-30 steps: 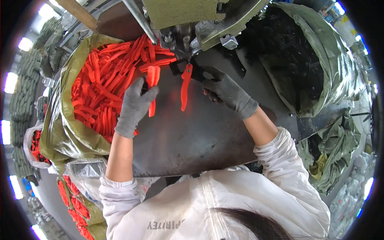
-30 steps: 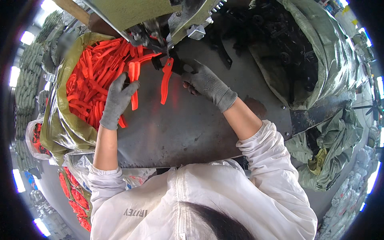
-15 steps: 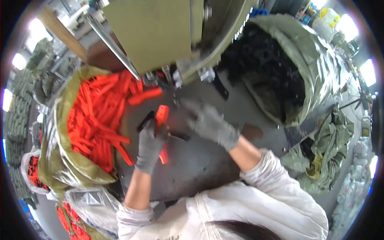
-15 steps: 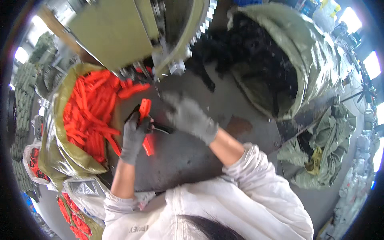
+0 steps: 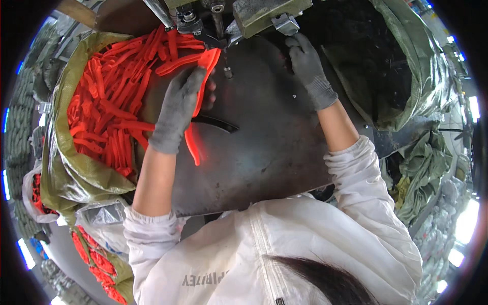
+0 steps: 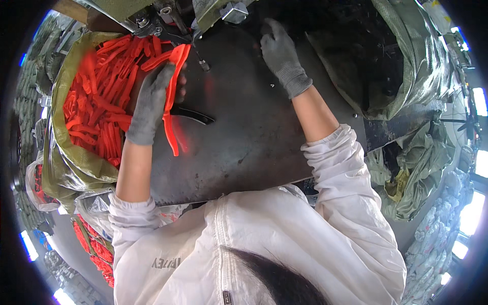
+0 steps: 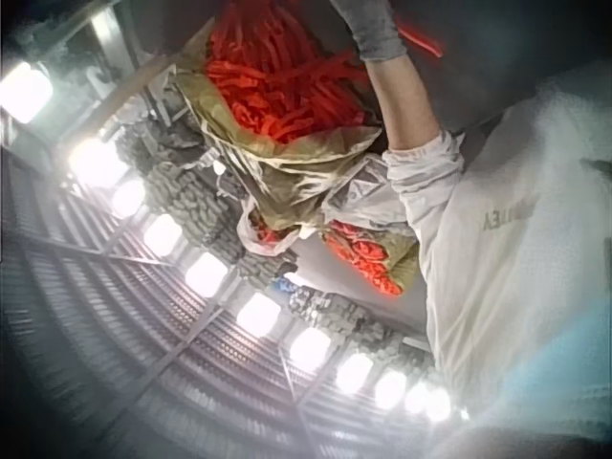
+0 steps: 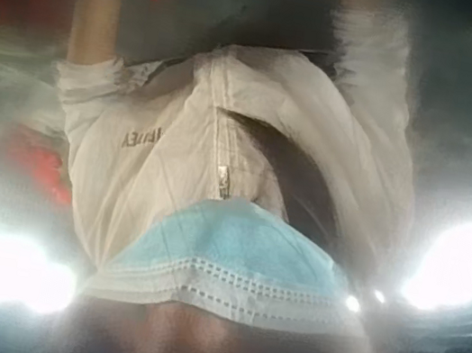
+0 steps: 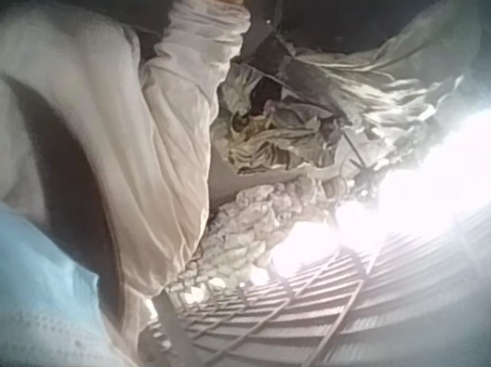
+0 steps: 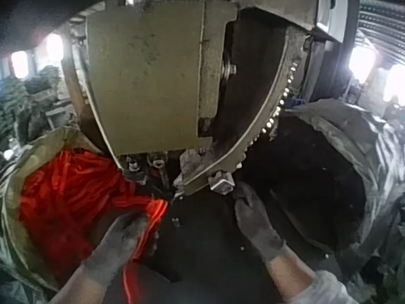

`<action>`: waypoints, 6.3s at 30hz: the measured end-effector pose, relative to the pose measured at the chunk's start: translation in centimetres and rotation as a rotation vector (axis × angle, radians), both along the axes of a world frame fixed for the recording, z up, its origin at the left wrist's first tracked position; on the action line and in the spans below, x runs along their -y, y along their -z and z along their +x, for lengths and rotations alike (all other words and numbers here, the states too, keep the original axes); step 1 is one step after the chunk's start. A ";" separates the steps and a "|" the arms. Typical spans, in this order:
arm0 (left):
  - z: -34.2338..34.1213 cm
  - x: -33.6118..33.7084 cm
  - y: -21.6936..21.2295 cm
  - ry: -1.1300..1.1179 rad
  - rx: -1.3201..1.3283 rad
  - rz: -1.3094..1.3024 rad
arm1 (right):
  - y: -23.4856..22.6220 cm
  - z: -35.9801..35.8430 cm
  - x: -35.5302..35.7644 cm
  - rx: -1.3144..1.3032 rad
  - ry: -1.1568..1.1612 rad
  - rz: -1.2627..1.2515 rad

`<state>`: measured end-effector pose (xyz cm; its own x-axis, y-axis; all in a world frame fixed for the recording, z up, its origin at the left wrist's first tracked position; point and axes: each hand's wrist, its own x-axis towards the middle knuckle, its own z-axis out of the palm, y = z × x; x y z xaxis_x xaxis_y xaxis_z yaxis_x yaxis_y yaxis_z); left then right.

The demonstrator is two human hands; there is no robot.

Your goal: The person packs assembled pieces into a bag, adjusts a waist belt, and attaches plastic handle components to black base parts using a machine.

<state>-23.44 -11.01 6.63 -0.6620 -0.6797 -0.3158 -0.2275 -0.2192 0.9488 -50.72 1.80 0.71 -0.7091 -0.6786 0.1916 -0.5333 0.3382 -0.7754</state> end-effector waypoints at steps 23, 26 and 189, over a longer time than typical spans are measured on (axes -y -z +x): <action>-3.6 0.2 -1.2 0.122 0.058 -0.099 | -7.9 7.4 -0.4 0.725 -0.424 -0.105; -3.2 -0.3 -2.0 0.111 0.073 -0.028 | -8.2 6.9 -1.3 0.723 -0.435 -0.032; -2.2 -1.1 -0.8 0.038 0.017 -0.037 | -3.9 2.6 -1.0 0.652 -0.358 -0.127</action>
<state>-25.61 -9.95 7.42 -0.6822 -0.6655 -0.3029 -0.2516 -0.1753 0.9518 -48.17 2.81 4.57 -0.4462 -0.8894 -0.0993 -0.0133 0.1176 -0.9930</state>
